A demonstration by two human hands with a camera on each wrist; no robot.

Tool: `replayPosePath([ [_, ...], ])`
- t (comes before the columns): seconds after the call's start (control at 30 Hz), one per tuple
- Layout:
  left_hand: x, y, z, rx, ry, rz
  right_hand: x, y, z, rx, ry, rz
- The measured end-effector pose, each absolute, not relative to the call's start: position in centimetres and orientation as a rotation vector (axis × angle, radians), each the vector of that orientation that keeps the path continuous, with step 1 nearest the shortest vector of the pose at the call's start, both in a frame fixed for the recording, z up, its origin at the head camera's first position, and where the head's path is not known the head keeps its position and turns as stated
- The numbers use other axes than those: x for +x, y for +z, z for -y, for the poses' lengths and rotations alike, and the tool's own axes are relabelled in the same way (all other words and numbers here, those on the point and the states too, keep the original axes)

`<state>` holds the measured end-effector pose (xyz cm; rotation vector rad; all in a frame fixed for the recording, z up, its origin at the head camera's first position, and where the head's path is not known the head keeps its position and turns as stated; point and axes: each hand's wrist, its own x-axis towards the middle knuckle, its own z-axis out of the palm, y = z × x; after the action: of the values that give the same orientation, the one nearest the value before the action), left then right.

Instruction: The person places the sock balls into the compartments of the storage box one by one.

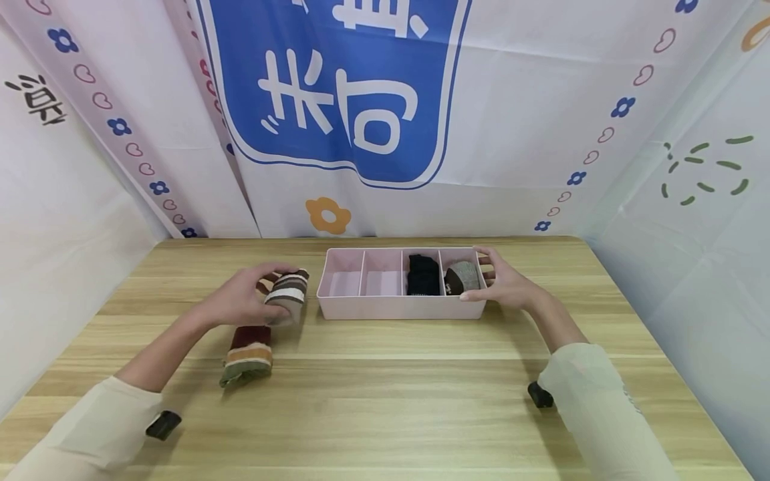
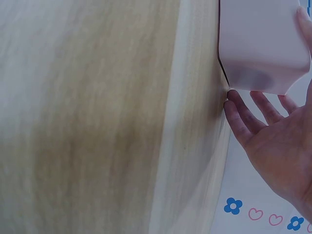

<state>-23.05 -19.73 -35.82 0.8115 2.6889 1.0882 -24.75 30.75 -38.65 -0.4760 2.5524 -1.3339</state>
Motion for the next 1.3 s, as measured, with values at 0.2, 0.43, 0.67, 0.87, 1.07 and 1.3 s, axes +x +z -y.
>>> replayPosePath([
  [0.2, -23.3, -35.5, 19.5, 0.857, 1.167, -2.734, -24.8, -38.7, -30.8, -0.472, -1.330, -2.557],
  [0.43, -23.4, -35.1, 19.0, 0.851, 1.210, -2.737, -24.9, -38.9, -30.9, -0.480, -1.337, -2.552],
  [0.67, -23.6, -34.8, 18.3, 0.819, 1.256, -2.756, -24.8, -38.9, -30.9, -0.475, -1.331, -2.556],
  [0.87, -23.8, -34.7, 17.8, 0.829, 1.294, -2.749, -24.7, -38.8, -30.8, -0.469, -1.325, -2.560],
  [1.07, -24.3, -34.6, 17.2, 0.811, 1.334, -2.751, -24.6, -38.8, -30.7, -0.461, -1.324, -2.556],
  [1.3, -24.8, -34.5, 16.2, 0.833, 1.388, -2.750, -24.7, -38.7, -30.7, -0.457, -1.333, -2.554],
])
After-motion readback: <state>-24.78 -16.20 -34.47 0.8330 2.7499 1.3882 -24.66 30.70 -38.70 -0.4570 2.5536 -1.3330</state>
